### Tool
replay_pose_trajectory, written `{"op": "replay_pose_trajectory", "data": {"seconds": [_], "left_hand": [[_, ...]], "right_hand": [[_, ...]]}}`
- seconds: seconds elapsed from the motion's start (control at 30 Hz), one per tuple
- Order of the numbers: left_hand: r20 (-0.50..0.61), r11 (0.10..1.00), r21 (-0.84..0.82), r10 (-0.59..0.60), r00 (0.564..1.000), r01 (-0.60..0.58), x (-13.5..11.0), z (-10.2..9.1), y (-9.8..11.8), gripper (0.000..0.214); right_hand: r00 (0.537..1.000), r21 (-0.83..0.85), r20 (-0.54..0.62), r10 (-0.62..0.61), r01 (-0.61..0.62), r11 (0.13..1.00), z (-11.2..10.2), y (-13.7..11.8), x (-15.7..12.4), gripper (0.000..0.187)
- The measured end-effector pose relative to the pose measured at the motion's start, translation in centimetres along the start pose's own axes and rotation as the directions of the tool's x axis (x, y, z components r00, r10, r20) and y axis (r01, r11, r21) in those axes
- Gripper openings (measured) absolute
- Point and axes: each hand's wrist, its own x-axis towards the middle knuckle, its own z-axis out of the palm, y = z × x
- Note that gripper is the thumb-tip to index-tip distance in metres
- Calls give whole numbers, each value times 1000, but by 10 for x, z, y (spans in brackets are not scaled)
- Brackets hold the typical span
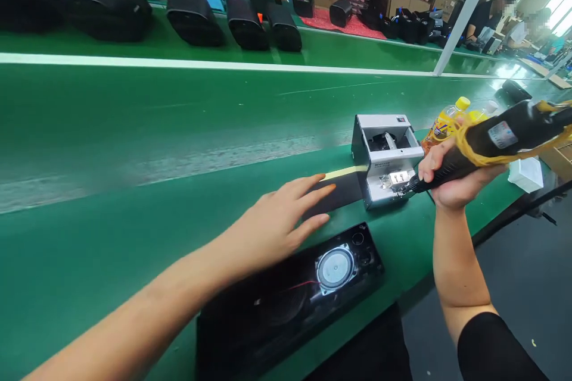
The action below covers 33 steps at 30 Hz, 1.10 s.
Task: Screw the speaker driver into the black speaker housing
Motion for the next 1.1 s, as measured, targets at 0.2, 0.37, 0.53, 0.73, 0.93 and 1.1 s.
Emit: {"op": "replay_pose_trajectory", "data": {"seconds": [0.2,0.37,0.53,0.73,0.93,1.1], "left_hand": [[67,981,185,41,997,-53,41,47,-25,68],[-28,970,199,148,989,-139,17,64,-54,59],[-79,980,157,139,987,-126,-2,62,-72,59],[-142,982,154,128,981,-106,16,23,-47,71],[-137,955,199,251,958,-222,101,-45,34,112],[60,972,178,145,988,-153,159,-48,56,132]], "right_hand": [[998,103,19,-65,62,993,-14,2,6,66],[998,15,-9,-63,63,998,-20,11,1,62],[1000,97,-18,3,-1,995,-23,0,-2,50],[959,-53,-231,162,-179,982,-64,-29,-3,61],[740,-207,-538,404,-580,788,-132,4,-39,67],[715,-327,-604,351,-624,710,-165,46,-60,65]]}}
